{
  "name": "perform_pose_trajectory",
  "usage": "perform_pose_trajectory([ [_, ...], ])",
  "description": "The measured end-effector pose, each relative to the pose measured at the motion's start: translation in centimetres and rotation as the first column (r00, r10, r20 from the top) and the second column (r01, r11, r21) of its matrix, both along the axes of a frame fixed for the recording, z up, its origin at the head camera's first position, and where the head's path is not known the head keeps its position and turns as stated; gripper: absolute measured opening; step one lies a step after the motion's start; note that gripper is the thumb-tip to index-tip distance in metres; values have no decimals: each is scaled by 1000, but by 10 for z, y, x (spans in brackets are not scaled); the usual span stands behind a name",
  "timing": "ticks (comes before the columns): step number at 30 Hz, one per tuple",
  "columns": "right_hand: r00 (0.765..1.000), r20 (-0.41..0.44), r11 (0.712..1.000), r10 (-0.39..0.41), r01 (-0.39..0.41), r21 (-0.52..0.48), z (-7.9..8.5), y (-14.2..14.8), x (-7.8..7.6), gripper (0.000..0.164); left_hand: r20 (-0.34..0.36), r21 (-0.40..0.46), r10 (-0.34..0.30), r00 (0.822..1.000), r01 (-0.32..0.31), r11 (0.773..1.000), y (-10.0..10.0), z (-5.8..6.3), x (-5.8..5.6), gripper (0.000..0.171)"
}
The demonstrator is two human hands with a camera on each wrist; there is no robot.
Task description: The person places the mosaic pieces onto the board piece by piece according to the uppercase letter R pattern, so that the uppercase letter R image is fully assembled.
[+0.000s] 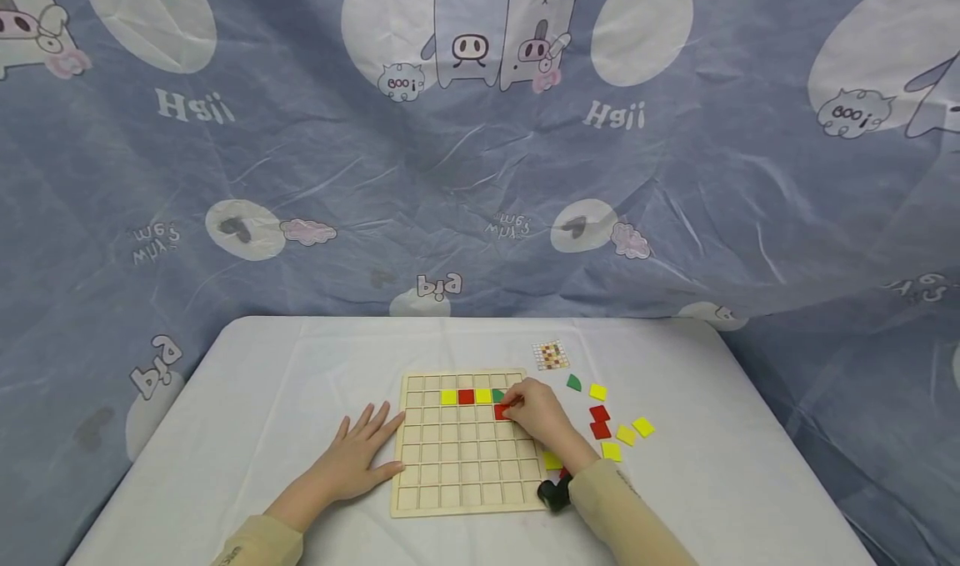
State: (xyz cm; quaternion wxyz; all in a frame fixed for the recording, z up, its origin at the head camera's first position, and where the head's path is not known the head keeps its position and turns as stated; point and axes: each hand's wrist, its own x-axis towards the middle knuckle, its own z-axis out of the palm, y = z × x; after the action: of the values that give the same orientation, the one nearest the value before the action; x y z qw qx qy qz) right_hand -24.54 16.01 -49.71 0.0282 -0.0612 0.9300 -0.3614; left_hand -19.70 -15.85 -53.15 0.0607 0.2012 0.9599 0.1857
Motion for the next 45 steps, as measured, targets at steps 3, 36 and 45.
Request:
perform_pose_trajectory([
  [3,1000,19,1000,1,-1,-1,1,2,1,6,3,2,5,1000,-5,1000,-1,0,0,79],
  [36,973,60,973,-225,227,-34,4,107,5,30,11,12,4,1000,-5,1000,-1,4,0,77],
  [45,962,39,963,-270,270,13,-6,110,-25,35,13,34,-11,1000,11,999,-2,6,0,76],
])
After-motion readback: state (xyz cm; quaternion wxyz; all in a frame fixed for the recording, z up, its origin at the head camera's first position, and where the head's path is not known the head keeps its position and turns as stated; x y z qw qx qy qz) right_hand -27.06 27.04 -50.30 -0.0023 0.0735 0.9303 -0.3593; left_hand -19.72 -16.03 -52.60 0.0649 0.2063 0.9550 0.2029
